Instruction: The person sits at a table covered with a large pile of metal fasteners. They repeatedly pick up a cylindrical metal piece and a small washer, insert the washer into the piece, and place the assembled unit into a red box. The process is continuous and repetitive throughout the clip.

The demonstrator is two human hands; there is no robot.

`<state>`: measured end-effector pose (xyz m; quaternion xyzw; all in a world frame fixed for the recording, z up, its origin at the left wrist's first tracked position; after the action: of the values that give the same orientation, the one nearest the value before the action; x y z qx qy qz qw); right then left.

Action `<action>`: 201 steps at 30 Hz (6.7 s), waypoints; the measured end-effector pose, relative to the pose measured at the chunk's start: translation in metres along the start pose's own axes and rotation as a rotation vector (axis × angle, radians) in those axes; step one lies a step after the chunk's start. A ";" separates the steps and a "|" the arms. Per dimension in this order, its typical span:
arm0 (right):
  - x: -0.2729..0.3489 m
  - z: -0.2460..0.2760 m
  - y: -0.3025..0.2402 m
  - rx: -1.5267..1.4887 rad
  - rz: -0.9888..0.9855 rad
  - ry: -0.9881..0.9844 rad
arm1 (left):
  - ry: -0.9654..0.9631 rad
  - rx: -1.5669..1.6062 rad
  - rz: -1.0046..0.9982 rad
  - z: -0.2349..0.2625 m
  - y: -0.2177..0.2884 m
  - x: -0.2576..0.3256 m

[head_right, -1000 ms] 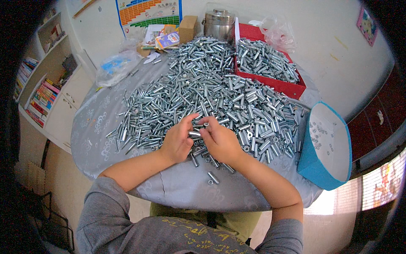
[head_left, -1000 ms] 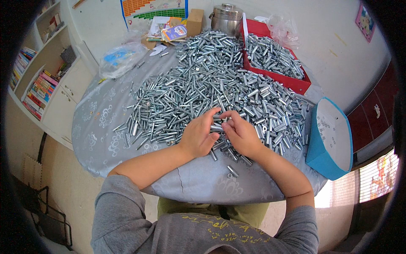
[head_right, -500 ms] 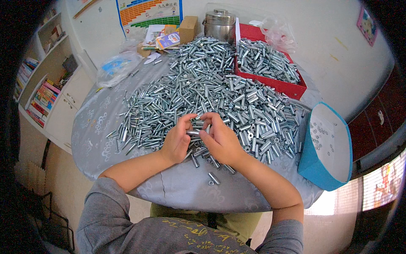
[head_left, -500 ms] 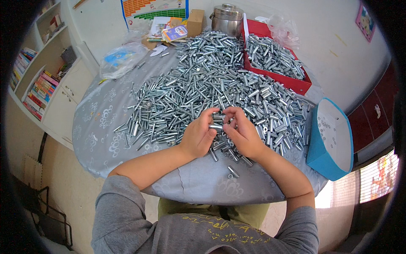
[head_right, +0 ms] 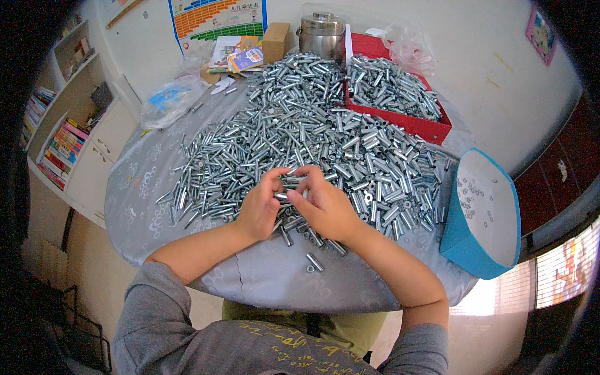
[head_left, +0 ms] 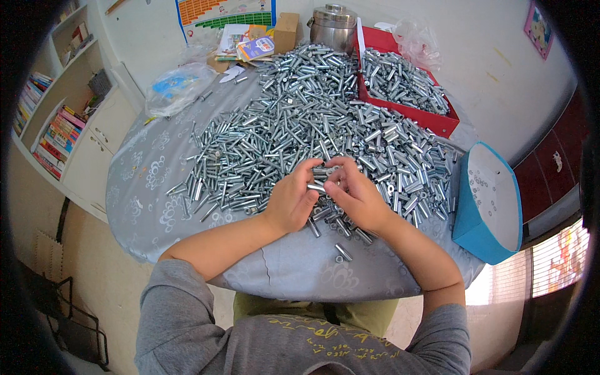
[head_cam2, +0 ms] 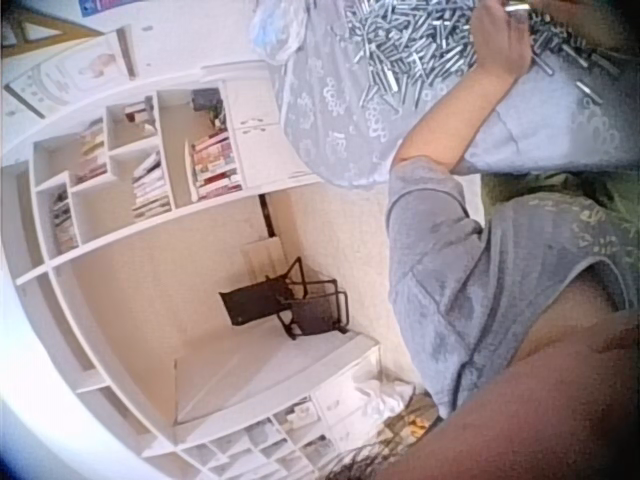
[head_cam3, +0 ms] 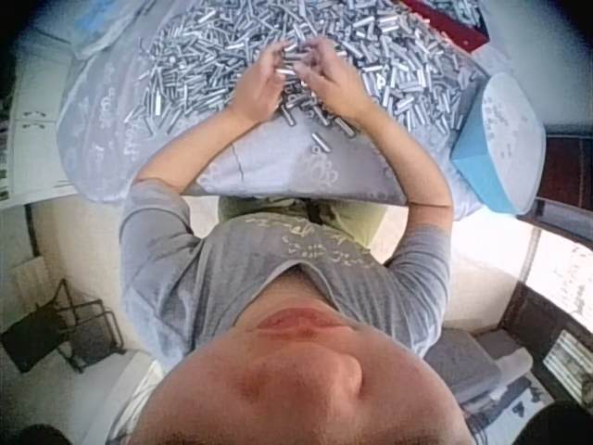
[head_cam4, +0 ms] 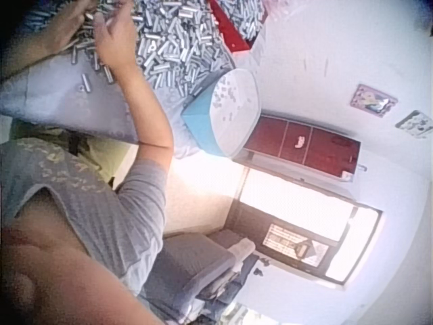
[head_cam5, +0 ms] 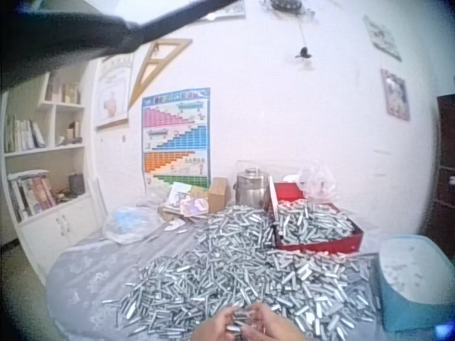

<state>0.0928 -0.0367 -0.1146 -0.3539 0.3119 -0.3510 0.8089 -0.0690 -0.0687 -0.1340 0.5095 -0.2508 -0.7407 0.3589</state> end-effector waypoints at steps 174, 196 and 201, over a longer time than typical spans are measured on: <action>-0.004 0.013 -0.011 0.425 0.173 0.321 | 0.003 -0.032 0.060 0.002 -0.006 0.000; -0.020 0.090 0.023 1.008 0.162 0.708 | 0.234 -0.314 -0.097 0.004 -0.009 -0.005; -0.021 0.101 0.032 1.009 0.128 0.716 | 0.142 -0.535 -0.122 -0.002 -0.011 -0.003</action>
<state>0.1687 0.0315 -0.0789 0.2313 0.3801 -0.5028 0.7411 -0.0692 -0.0591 -0.1411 0.4616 0.0105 -0.7631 0.4521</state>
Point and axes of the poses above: each hand's wrist, its own x-axis away from the middle knuckle, its own z-axis out of the back of the hand, y = z × x, the point moved 2 cm from there along -x, towards the middle knuckle, and after that the axes turned 10 degrees about x, right-handed, at the moved point
